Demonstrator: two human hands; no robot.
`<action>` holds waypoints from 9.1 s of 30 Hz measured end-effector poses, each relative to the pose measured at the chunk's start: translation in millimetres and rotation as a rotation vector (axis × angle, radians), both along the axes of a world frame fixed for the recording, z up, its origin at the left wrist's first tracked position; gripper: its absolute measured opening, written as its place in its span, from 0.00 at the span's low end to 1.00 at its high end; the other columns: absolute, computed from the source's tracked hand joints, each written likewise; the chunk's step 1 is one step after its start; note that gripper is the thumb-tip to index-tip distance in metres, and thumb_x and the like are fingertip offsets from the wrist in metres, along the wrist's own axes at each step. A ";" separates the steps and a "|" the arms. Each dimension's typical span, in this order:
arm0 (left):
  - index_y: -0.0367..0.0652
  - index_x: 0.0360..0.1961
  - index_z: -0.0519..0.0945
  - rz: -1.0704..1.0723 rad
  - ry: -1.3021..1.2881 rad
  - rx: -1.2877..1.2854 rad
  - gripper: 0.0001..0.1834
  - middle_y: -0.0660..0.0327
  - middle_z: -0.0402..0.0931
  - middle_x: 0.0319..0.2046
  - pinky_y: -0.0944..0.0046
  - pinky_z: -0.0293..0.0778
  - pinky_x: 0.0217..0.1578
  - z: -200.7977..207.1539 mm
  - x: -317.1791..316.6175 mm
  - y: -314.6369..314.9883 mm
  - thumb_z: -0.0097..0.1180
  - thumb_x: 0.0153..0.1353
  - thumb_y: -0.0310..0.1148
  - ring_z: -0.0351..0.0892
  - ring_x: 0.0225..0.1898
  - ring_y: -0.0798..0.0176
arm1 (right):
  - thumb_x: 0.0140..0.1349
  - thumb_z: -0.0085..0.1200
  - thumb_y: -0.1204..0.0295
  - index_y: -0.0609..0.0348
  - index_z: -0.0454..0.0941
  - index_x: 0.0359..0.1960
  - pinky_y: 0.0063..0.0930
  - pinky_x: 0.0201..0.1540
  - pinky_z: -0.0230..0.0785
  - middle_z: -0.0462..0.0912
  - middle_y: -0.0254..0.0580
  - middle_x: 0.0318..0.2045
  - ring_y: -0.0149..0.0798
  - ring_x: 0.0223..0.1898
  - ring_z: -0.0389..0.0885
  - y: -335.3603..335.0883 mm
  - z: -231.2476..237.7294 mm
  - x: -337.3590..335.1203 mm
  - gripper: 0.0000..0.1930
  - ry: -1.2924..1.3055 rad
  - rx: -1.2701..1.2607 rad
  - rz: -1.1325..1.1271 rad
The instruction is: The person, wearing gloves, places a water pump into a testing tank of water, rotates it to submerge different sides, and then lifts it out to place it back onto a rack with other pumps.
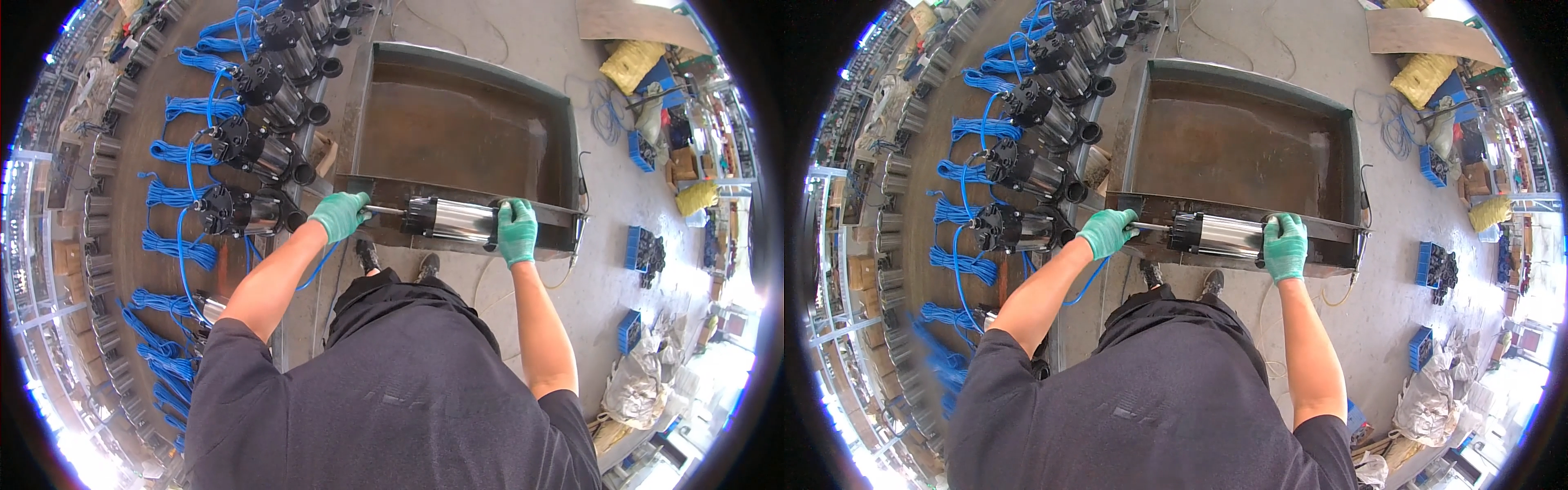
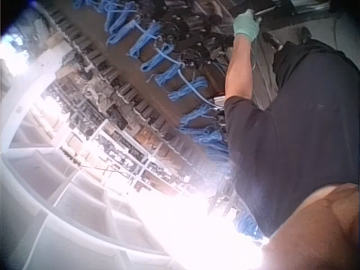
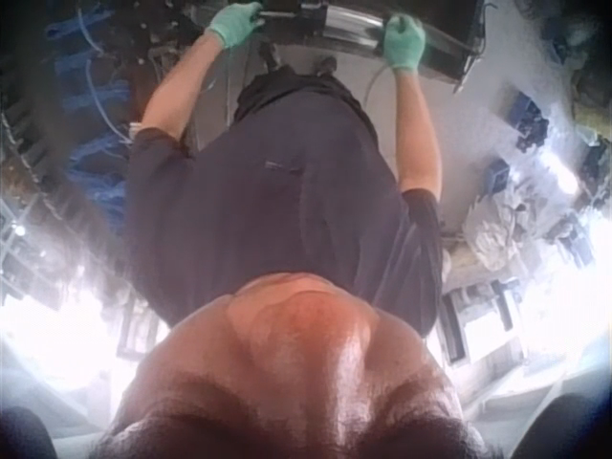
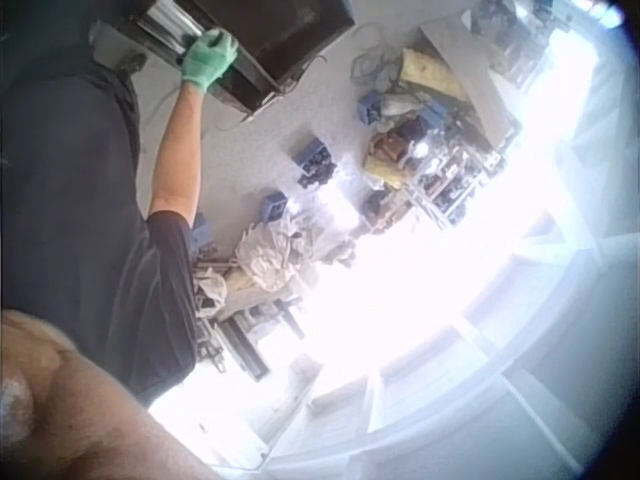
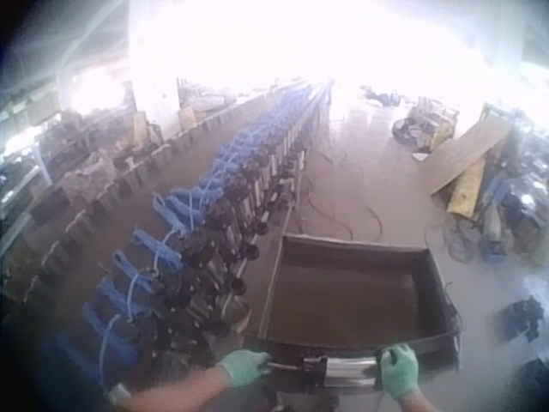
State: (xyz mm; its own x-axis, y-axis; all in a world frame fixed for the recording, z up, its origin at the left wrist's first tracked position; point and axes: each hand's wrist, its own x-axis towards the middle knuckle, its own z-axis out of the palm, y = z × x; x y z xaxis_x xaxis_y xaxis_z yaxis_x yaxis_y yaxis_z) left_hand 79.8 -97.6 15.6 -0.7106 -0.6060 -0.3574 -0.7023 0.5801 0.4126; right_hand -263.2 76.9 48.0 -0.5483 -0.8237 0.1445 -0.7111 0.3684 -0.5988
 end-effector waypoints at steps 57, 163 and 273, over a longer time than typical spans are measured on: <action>0.41 0.40 0.82 0.026 0.192 0.074 0.17 0.56 0.77 0.23 0.59 0.73 0.28 -27.3 25.9 -4.6 0.69 0.61 0.43 0.74 0.23 0.59 | 0.63 0.58 0.70 0.59 0.84 0.35 0.47 0.50 0.72 0.83 0.49 0.39 0.57 0.43 0.78 -3.2 5.2 9.4 0.07 0.044 -0.058 0.024; 0.49 0.27 0.72 1.664 1.181 0.645 0.22 0.64 0.73 0.19 0.66 0.56 0.12 -9.5 2.9 35.8 0.59 0.70 0.53 0.61 0.12 0.69 | 0.61 0.61 0.75 0.59 0.82 0.42 0.41 0.44 0.75 0.83 0.48 0.36 0.52 0.39 0.82 -1.7 59.0 -1.9 0.08 0.086 -0.181 0.433; 0.40 0.51 0.82 0.355 0.863 0.460 0.13 0.54 0.84 0.40 0.63 0.77 0.44 103.1 -168.2 143.1 0.58 0.70 0.35 0.82 0.39 0.63 | 0.64 0.59 0.70 0.53 0.75 0.46 0.49 0.33 0.74 0.84 0.52 0.29 0.61 0.31 0.83 204.1 32.3 -96.5 0.11 -0.127 0.309 -0.105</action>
State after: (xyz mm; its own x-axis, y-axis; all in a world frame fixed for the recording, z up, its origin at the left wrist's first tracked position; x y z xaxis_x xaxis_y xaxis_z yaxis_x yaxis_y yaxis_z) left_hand -88.4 45.6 118.7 -0.6421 -0.7642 -0.0616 -0.1630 0.0576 0.9849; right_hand -359.7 280.9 80.2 -0.6300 -0.7559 -0.1780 -0.5866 0.6134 -0.5288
